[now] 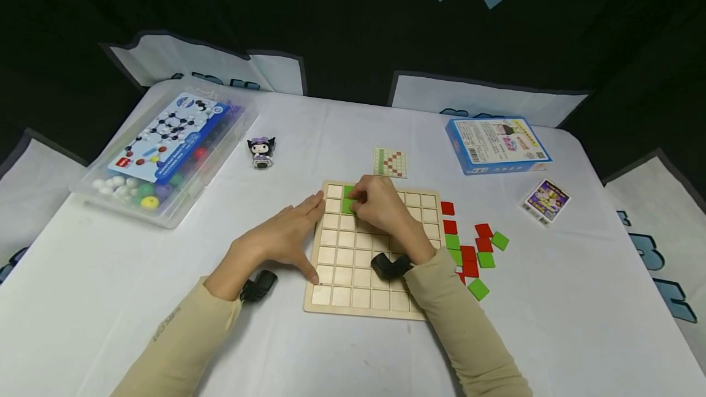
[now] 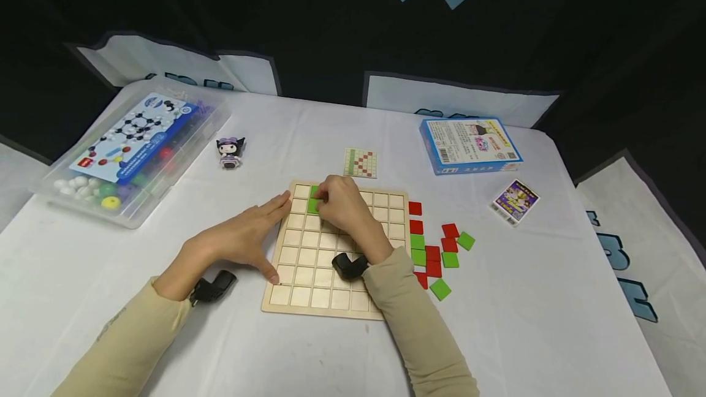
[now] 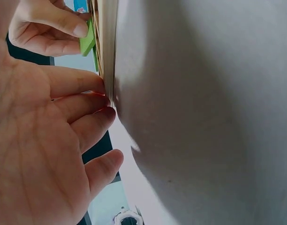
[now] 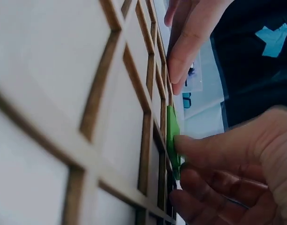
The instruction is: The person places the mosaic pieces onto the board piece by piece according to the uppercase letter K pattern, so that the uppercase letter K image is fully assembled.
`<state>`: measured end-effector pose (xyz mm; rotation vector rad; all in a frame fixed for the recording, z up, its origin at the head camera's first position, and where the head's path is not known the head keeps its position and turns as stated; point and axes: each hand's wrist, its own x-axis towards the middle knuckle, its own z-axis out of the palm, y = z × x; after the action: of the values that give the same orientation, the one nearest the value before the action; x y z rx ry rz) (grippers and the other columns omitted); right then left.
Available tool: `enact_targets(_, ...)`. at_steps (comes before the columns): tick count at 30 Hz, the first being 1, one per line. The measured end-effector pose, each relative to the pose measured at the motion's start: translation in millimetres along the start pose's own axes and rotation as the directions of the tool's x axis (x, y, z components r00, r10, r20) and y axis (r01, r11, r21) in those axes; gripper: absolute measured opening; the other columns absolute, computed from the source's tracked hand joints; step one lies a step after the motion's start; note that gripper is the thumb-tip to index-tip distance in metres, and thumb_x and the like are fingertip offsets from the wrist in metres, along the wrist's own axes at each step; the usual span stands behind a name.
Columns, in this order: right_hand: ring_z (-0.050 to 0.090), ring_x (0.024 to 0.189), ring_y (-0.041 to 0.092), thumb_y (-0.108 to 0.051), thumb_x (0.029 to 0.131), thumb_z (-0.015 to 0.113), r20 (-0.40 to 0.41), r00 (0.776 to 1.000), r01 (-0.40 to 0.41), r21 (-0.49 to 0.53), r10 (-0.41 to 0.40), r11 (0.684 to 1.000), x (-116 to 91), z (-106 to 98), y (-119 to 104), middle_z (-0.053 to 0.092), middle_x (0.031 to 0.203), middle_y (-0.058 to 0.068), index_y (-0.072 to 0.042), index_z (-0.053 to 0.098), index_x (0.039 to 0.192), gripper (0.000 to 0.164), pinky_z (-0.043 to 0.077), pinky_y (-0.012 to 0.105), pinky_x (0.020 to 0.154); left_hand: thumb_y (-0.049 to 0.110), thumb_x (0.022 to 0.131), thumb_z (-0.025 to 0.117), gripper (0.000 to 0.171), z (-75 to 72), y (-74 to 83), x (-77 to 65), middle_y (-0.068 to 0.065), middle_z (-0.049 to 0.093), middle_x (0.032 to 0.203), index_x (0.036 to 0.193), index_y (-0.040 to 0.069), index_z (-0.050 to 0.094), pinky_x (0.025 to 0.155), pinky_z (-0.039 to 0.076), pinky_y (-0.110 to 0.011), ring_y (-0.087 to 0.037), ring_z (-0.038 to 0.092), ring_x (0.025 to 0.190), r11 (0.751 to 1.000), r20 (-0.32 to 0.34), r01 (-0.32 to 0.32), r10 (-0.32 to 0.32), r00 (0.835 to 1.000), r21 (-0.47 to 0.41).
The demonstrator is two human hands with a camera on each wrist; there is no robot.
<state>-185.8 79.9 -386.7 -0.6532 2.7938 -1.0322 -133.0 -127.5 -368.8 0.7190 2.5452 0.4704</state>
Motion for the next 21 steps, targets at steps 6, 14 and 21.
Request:
enact_targets(6,0.062,0.071,0.018,-0.001,0.082,0.069,-0.019,1.000,0.007,-0.028,-0.008,1.000,-1.3,0.5,1.3,0.067,0.083,0.011,0.000,0.073,0.085,0.005,0.051,0.023,0.062,0.049,0.053,0.091,0.137,1.0,-1.3,1.0,-0.020,0.003,0.161,0.151,-0.007,0.011,0.117,0.021,-0.057,-0.032,0.008,0.150,1.000,-0.011,-0.010,0.010,1.000,0.013)
enact_targets(14,0.063,0.073,0.018,-0.001,0.082,0.069,0.023,0.999,0.023,-0.017,-0.023,1.000,-3.3,0.0,2.7,0.068,0.086,0.011,-0.001,0.075,0.087,0.007,0.051,0.023,0.064,0.047,0.053,0.091,0.137,2.5,-0.9,-0.1,-0.020,0.003,0.161,0.151,-0.006,0.013,0.117,0.021,-0.057,-0.032,0.009,0.150,1.000,-0.019,-0.010,0.010,1.000,-0.001)
enact_targets(21,0.063,0.074,0.019,-0.001,0.082,0.069,0.017,1.000,0.027,-0.021,-0.027,0.999,-2.9,-1.7,3.2,0.068,0.086,0.011,-0.001,0.074,0.089,0.008,0.052,0.024,0.065,0.047,0.053,0.091,0.137,1.8,-0.2,1.6,-0.018,0.002,0.162,0.151,-0.006,0.011,0.117,0.021,-0.055,-0.032,0.009,0.150,1.000,-0.015,-0.001,0.001,1.000,0.006)
